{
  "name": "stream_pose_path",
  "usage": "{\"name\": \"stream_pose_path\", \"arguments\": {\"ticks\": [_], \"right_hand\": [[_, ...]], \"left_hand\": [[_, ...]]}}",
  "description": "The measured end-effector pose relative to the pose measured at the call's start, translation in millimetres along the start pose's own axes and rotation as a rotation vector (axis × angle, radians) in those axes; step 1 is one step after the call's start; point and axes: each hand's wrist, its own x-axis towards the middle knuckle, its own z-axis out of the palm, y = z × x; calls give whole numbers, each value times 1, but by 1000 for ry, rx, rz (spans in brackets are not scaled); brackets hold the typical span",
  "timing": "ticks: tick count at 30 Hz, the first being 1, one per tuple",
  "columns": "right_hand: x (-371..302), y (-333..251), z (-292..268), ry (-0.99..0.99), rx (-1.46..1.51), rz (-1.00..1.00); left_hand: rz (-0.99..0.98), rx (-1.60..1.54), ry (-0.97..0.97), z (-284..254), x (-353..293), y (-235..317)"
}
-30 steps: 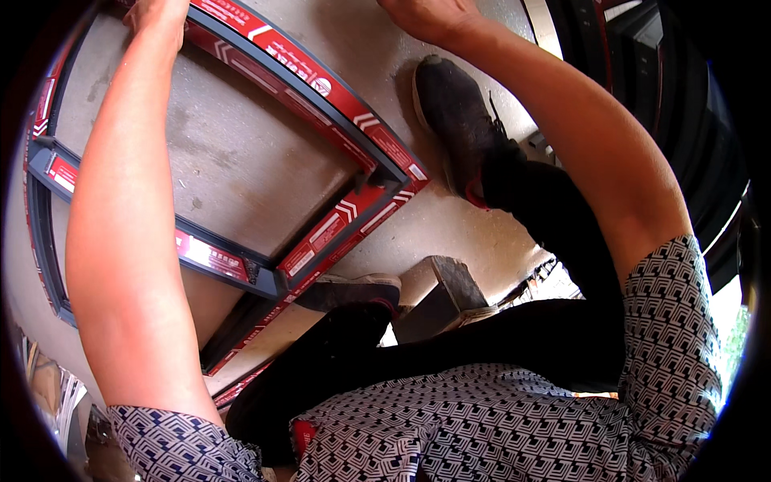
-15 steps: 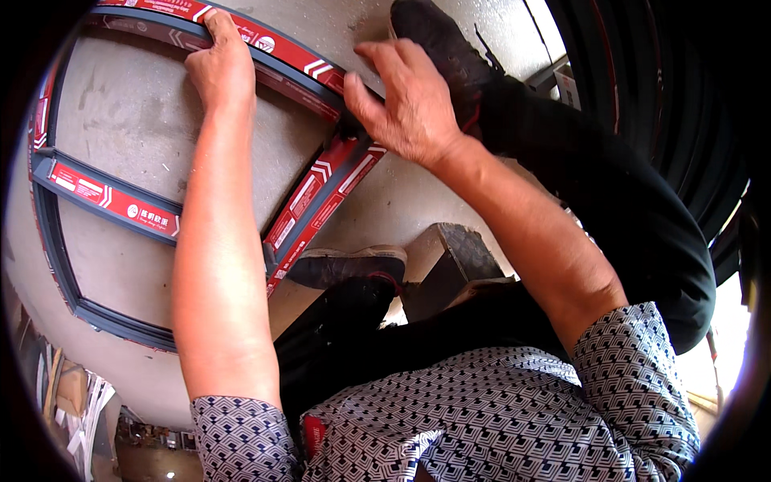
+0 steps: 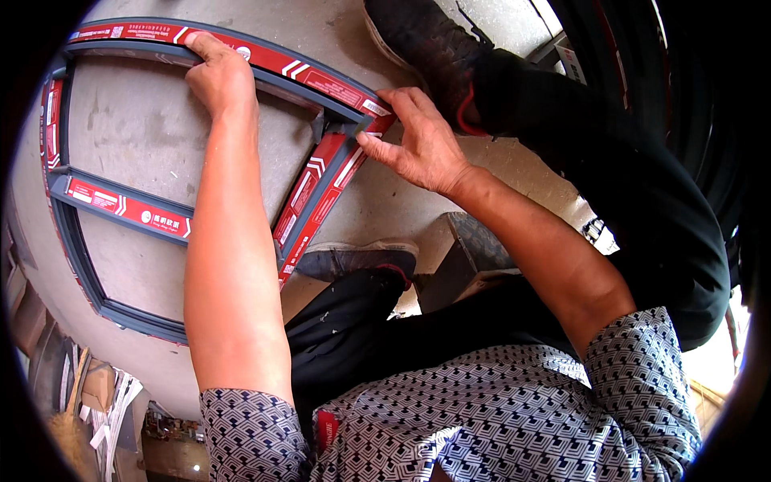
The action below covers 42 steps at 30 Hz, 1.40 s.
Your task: The person assembles a window frame on the floor by fitting profile pieces together. They use a rubber mallet to tap joints into place, measure a profile with a tape measure, and insert a rubber seal into the frame.
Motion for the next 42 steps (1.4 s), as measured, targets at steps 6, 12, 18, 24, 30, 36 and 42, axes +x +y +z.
{"name": "stream_pose_path", "arguments": {"ticks": [6,12,18,24,30,36,42], "right_hand": [[-2,8,3,21,21,-16],[-2,13,6,48,12,-35],[6,8,7,70,-51,-71],[18,-3,11,101,-93,-92],[24,-10,14,96,-87,-28],[35,-25,7,36,-184,44],[54,-39,0,-84,-221,112]], "left_hand": [[8,112,51,4,-5,5],[-17,99,93,9,0,2],[-56,5,73,8,2,1],[-89,-54,66,11,-6,7],[-21,-82,123,11,-3,0],[4,-55,170,15,-1,-4],[5,-44,161,14,2,-4]]}}
